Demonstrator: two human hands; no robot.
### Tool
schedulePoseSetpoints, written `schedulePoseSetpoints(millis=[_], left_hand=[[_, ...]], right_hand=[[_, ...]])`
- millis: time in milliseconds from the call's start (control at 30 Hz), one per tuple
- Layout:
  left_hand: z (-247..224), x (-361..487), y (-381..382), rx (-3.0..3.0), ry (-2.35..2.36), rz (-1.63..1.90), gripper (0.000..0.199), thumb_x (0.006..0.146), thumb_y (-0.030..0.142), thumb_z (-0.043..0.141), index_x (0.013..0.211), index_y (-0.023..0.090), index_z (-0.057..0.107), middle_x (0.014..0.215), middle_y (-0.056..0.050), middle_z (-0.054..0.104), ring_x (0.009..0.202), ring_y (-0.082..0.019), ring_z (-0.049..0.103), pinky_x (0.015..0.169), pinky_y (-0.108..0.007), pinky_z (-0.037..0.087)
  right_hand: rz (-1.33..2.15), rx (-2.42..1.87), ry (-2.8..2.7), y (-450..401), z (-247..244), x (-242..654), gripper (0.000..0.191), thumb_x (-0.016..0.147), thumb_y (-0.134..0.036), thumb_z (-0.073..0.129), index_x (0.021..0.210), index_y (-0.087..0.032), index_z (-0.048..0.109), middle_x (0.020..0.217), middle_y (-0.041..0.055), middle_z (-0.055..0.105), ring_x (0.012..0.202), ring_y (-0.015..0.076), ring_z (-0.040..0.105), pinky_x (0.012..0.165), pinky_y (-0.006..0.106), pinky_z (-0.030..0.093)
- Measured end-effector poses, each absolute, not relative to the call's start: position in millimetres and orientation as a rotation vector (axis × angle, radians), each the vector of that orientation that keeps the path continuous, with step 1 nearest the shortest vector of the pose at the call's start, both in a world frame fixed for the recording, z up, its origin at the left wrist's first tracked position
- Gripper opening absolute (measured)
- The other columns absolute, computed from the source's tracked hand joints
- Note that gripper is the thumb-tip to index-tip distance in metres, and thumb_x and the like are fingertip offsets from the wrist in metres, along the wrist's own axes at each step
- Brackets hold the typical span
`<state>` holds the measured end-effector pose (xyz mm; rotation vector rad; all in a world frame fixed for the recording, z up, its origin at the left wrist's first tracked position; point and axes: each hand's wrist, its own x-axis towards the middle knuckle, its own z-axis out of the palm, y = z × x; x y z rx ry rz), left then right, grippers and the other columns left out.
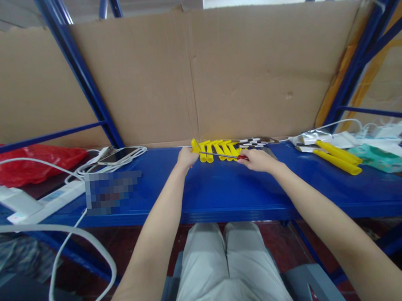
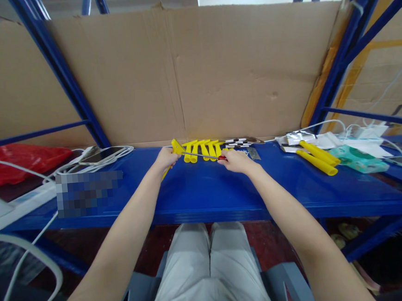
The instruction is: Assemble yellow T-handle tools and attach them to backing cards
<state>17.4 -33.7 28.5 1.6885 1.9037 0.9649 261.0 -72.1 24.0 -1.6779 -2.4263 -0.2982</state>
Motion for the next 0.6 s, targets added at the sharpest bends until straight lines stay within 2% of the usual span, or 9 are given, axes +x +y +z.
schedulePoseSetpoints(millis=[267,600], left_hand=[[29.6,18.5,-36.2,1.694,1.896,0.969,0.02,0.082,0.02,0.059,0.064,0.013,0.062,0.038,0.003,0.042,0.035,-0.012,0.045,0.041,-0.022,0.033],[27.0,16.7,-31.4,1.704,1.928,0.954,0.02,0.081,0.019,0.059,0.062,0.013,0.061,0.041,0.001,0.047,0.038,-0.013,0.049,0.044,-0.022,0.036]], right_hand=[[-0.219,-1.648,-2.381,-65.9,19.6,265.3,0.025,0.087,-0.034,0.059,0.105,-0.017,0.056,0.095,0.0102,0.072,0.082,0.0215,0.066,0.063,0.026,0.04],[-0.235,-1.702,-2.445,-70.5,22.9,261.1,0.025,0.093,-0.035,0.047,0.106,-0.019,0.06,0.105,0.0107,0.071,0.092,0.0234,0.066,0.066,0.027,0.039]])
